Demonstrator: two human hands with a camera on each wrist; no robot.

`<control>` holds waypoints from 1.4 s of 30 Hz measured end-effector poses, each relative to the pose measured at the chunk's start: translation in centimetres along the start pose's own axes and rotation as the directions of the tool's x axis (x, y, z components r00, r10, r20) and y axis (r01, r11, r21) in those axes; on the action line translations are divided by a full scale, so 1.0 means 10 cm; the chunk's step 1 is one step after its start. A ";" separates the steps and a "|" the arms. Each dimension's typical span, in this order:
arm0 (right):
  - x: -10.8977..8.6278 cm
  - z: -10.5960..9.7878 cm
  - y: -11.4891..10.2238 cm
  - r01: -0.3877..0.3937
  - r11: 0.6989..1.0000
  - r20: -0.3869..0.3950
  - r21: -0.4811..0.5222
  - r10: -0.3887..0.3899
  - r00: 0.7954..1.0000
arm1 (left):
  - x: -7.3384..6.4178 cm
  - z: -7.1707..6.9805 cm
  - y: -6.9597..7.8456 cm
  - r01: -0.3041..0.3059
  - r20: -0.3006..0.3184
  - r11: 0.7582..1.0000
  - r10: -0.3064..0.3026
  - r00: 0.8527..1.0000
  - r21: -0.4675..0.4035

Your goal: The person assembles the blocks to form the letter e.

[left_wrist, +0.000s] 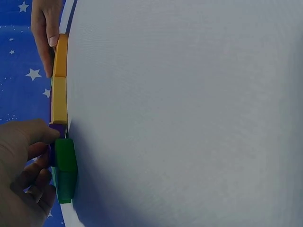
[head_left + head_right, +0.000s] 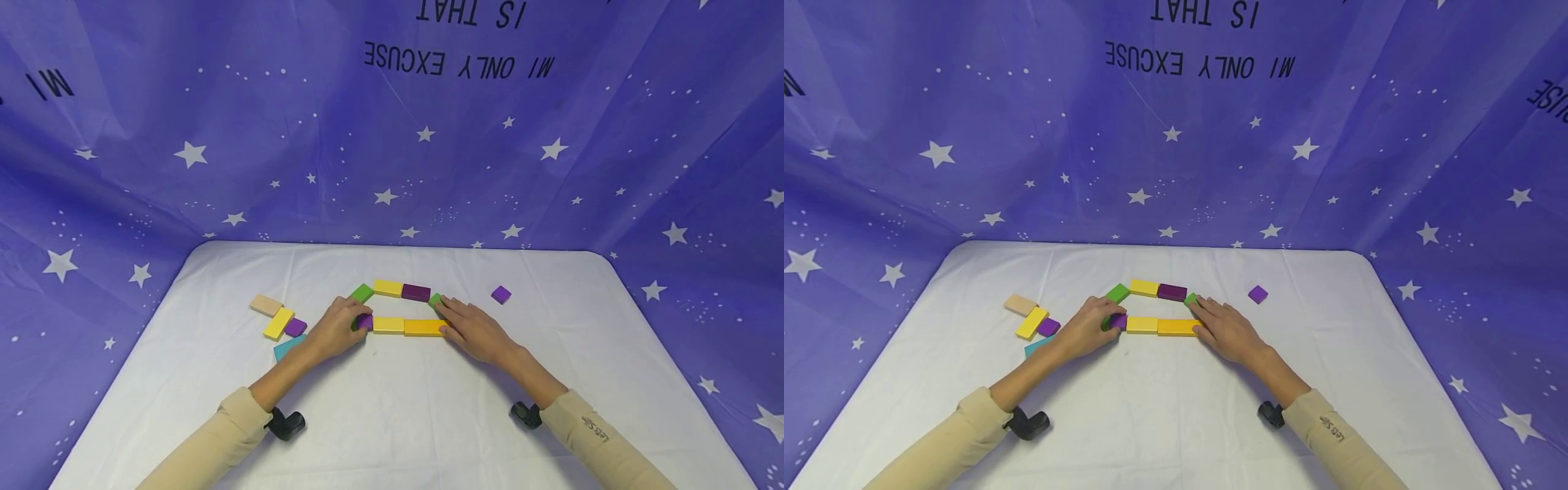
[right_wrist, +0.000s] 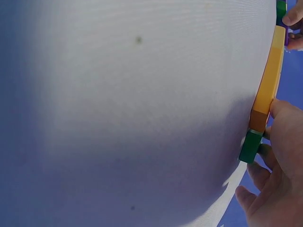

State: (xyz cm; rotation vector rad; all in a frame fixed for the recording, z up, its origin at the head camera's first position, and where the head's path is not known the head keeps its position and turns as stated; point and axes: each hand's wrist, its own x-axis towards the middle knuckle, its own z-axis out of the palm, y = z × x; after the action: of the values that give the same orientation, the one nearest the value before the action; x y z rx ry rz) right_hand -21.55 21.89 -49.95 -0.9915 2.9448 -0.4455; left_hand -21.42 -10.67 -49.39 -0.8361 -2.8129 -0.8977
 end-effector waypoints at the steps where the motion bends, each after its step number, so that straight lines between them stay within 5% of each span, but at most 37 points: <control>1: 0.00 0.00 0.00 -0.001 1.000 0.001 -0.002 0.001 1.000 | 0.00 0.00 0.00 -0.002 -0.003 1.000 0.002 1.000 0.005; 22: -0.01 0.02 0.02 -0.007 1.000 0.010 -0.007 0.007 1.000 | -0.09 -0.03 0.06 0.024 0.013 1.000 -0.024 1.000 0.008; 32: 0.00 0.03 0.03 0.003 1.000 -0.001 -0.008 -0.003 1.000 | -0.37 -0.42 -0.20 0.021 0.043 0.989 -0.015 0.999 -0.147; 42: -0.01 0.01 0.02 0.010 1.000 -0.002 0.004 -0.010 1.000 | -0.73 -0.86 -0.43 0.091 0.169 0.966 -0.050 0.984 -0.244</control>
State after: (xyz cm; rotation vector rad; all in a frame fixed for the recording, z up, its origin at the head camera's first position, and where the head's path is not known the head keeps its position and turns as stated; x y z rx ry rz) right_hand -21.56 22.03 -50.14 -1.0059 2.9414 -0.4522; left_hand -18.26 -21.89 -46.12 -0.8784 -2.9234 -1.2736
